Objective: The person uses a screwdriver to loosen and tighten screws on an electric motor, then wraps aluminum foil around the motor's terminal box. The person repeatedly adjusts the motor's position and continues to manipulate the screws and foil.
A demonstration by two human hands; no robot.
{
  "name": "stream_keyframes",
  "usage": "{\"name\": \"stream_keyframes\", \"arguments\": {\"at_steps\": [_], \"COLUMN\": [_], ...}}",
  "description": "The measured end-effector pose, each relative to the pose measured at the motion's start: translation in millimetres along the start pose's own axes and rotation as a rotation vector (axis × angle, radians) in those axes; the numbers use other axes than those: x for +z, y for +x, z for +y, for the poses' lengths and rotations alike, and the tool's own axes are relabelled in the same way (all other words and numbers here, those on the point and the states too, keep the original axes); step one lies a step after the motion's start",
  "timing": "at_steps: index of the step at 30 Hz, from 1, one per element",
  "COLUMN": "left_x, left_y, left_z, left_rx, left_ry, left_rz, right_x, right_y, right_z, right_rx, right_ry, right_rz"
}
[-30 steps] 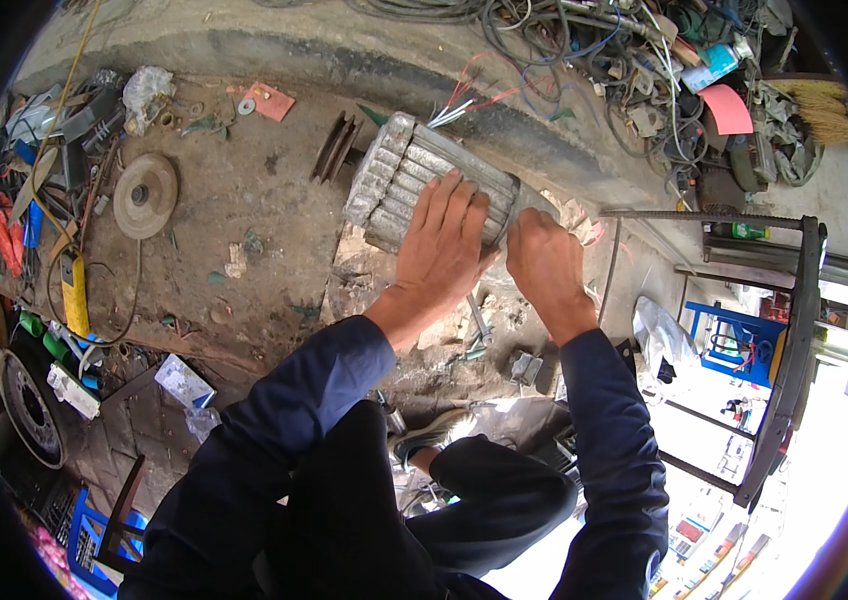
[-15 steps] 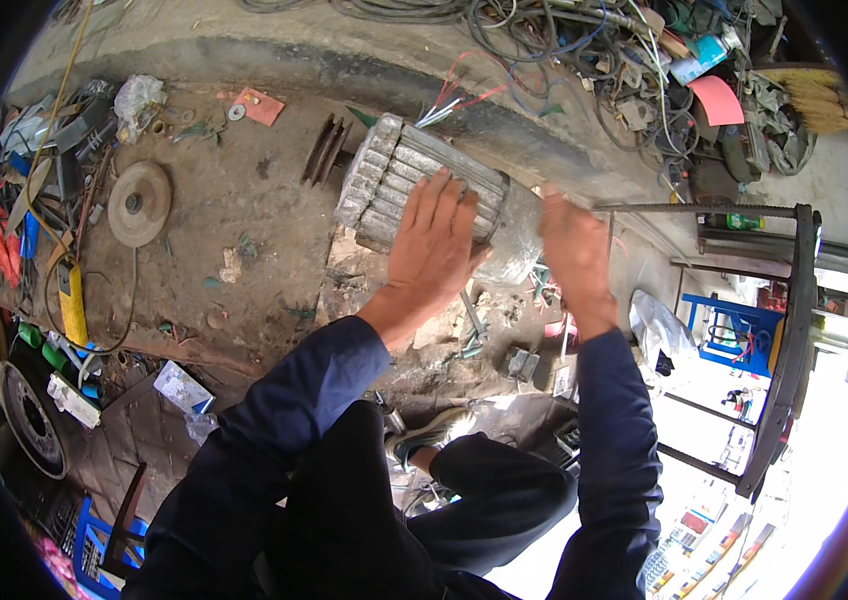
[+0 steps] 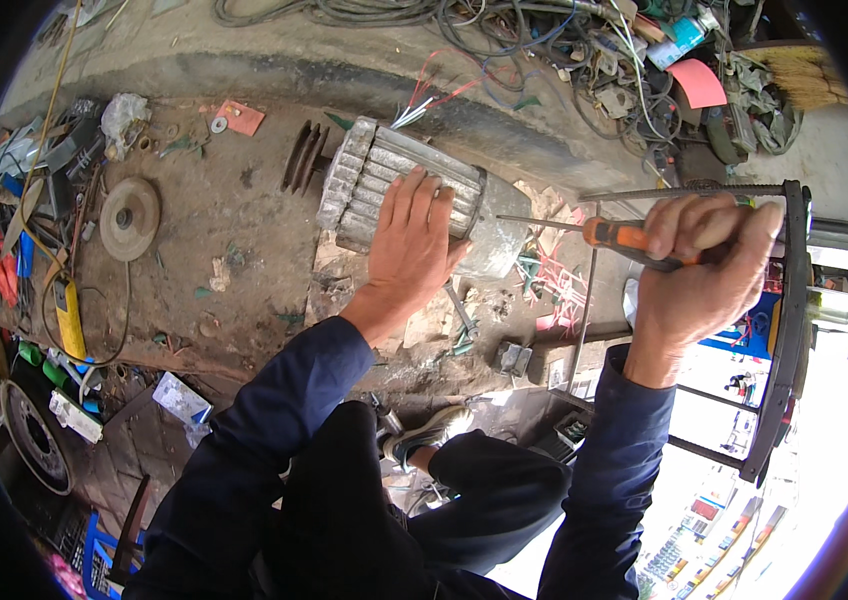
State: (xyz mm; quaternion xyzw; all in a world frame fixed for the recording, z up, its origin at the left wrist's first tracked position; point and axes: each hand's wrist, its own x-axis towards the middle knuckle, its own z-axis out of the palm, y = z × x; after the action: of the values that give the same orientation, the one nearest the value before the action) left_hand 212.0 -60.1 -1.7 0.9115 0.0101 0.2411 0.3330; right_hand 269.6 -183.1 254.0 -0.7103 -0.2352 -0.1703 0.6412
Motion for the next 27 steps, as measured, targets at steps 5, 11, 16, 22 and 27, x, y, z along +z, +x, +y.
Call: {"name": "stream_keyframes", "arguments": {"at_steps": [5,11,16,22,27], "left_x": [-1.2,-1.5,-1.1,-0.7,-0.8], "left_y": [-0.2,-0.1,-0.5,-0.8,-0.7], "left_z": [0.2,0.5,0.0,0.1,0.1], "left_rx": [0.002,-0.003,0.001,-0.003,-0.001], "left_ry": [0.007,0.015,0.023,0.023,0.028], "left_rz": [-0.008,-0.024,-0.022,-0.031,-0.034], "right_x": [3.7,7.6,8.8,11.4,11.3], "right_y": [-5.2,-5.1,-5.1,-3.9,-4.0], "right_z": [10.6,15.2,16.7,17.9,18.2], "right_rx": [0.078,0.066,0.076,0.054,0.062], "right_ry": [0.072,0.055,0.078,0.057,0.055], "right_rz": [-0.016,-0.039,-0.015,-0.054,-0.027]}}
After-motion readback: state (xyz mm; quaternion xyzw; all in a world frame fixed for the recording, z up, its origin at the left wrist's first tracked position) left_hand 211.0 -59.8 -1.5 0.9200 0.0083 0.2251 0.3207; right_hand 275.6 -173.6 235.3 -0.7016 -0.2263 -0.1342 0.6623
